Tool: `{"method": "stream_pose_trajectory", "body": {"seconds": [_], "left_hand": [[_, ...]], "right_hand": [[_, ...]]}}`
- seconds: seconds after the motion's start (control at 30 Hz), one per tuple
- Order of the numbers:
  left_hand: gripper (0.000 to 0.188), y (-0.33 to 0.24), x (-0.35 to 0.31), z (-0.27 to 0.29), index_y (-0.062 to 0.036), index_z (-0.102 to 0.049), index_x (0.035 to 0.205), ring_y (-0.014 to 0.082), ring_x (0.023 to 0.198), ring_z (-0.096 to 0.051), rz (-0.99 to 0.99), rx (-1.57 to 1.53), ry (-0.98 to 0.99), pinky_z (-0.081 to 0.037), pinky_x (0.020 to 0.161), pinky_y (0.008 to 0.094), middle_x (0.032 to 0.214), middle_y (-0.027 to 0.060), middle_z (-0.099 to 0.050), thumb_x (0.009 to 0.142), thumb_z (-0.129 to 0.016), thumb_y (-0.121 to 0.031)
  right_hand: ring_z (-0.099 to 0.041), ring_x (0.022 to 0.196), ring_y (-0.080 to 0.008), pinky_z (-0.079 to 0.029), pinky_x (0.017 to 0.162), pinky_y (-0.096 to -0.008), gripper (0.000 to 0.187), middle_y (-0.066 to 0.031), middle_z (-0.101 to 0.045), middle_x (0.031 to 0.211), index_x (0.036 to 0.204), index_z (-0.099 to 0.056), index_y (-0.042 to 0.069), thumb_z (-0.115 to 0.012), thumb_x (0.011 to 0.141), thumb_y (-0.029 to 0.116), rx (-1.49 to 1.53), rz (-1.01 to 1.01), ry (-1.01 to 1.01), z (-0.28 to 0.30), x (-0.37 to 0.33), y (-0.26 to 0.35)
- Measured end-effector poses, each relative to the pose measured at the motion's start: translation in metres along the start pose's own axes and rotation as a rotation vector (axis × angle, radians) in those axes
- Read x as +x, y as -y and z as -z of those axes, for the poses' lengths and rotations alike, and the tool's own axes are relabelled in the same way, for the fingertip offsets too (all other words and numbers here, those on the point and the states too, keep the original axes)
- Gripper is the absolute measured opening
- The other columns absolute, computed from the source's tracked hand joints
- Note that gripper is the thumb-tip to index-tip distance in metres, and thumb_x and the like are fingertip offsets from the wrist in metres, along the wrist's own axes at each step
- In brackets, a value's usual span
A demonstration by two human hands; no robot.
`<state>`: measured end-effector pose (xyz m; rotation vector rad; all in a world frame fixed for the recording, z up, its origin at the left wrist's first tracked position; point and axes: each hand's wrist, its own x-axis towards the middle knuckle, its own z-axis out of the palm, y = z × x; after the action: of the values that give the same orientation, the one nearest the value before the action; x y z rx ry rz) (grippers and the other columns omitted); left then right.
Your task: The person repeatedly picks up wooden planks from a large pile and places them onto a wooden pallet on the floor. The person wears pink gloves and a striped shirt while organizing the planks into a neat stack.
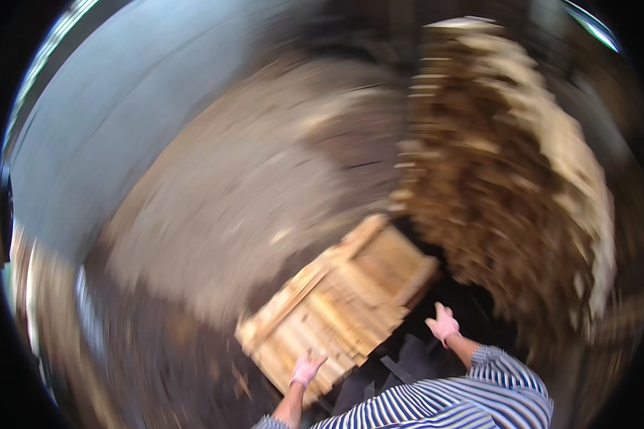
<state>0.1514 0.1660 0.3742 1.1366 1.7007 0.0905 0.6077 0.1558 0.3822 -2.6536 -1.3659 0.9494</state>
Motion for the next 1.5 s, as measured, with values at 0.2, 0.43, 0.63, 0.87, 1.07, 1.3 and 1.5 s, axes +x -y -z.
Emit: {"method": "stream_pose_trajectory", "body": {"seconds": [0.2, 0.43, 0.63, 0.87, 1.07, 1.3, 1.5], "left_hand": [[0.091, -0.058, 0.060, 0.023, 0.0042, -0.046, 0.144, 0.0375, 0.128, -0.056, -0.201, 0.233, -0.002, -0.044, 0.106, 0.0416, 0.137, 0.0299, -0.056, 0.078, -0.078, -0.051], [0.076, -0.302, 0.036, 0.004, 0.0042, -0.050, 0.140, 0.0347, 0.126, -0.057, -0.567, 0.251, 0.023, -0.044, 0.107, 0.0402, 0.135, 0.0270, -0.059, 0.088, -0.071, -0.047], [0.080, -0.600, -0.027, -0.027, 0.0009, -0.037, 0.150, 0.0384, 0.142, -0.040, -1.144, -0.011, 0.204, -0.036, 0.117, 0.0461, 0.153, 0.0276, -0.039, 0.092, -0.068, -0.044], [0.089, -0.886, -0.066, -0.129, -0.0012, -0.043, 0.148, 0.0345, 0.138, -0.046, -1.451, 0.170, -0.135, -0.039, 0.112, 0.0385, 0.148, 0.0259, -0.047, 0.083, -0.077, -0.050], [0.113, -1.005, -0.016, -0.175, -0.0084, -0.033, 0.154, 0.0346, 0.120, -0.058, -1.012, 0.967, -0.496, -0.051, 0.094, 0.0446, 0.135, 0.0222, -0.057, 0.069, -0.076, -0.069], [0.071, -1.043, 0.019, -0.148, -0.0008, -0.041, 0.139, 0.0298, 0.110, -0.067, -0.949, 1.014, -0.433, -0.058, 0.088, 0.0411, 0.120, 0.0216, -0.066, 0.077, -0.073, -0.013], [0.036, -1.063, -0.013, -0.153, -0.0107, -0.059, 0.112, 0.0155, 0.085, -0.060, -0.797, 0.695, -0.190, -0.052, 0.068, 0.0234, 0.087, 0.0056, -0.062, 0.080, -0.075, -0.007]], "right_hand": [[-0.036, 0.144, -0.0370, -0.036, 0.114, -0.0438, 0.076, -0.0190, -0.037, 0.157, 0.153, -0.036, 0.015, -0.064, 0.090, 0.045, 0.397, -0.001, -0.178, 0.095, -0.036, -0.033], [-0.034, 0.146, -0.0317, -0.034, 0.118, -0.0373, 0.075, -0.0174, -0.037, 0.157, 0.155, -0.030, 0.009, -0.058, 0.095, 0.044, 0.458, 0.461, -0.404, 0.240, -0.068, 0.003], [-0.024, 0.151, -0.0256, -0.023, 0.123, -0.0323, 0.071, -0.0128, -0.024, 0.164, 0.157, -0.023, 0.007, -0.049, 0.101, 0.041, 0.340, 0.738, -0.603, 0.403, -0.032, 0.013], [-0.022, 0.151, -0.0344, -0.006, 0.125, -0.0515, 0.086, -0.0226, -0.021, 0.163, 0.159, -0.022, 0.020, -0.049, 0.091, 0.066, -0.102, 0.240, -0.692, 0.533, 0.069, -0.029], [-0.030, 0.147, -0.0368, -0.010, 0.124, -0.0521, 0.097, -0.0245, -0.032, 0.157, 0.157, -0.028, 0.014, -0.027, 0.088, 0.083, -0.171, 0.270, -0.507, 0.531, 0.091, -0.048], [-0.042, 0.138, -0.0329, -0.020, 0.119, -0.0511, 0.084, -0.0203, -0.048, 0.144, 0.149, -0.043, 0.013, -0.045, 0.090, 0.072, -0.175, 0.306, -0.602, 0.535, 0.093, -0.053], [-0.043, 0.137, -0.0326, -0.019, 0.120, -0.0514, 0.082, -0.0203, -0.049, 0.143, 0.148, -0.044, 0.013, -0.047, 0.090, 0.071, -0.114, 0.321, -0.645, 0.526, 0.102, -0.053]]}}
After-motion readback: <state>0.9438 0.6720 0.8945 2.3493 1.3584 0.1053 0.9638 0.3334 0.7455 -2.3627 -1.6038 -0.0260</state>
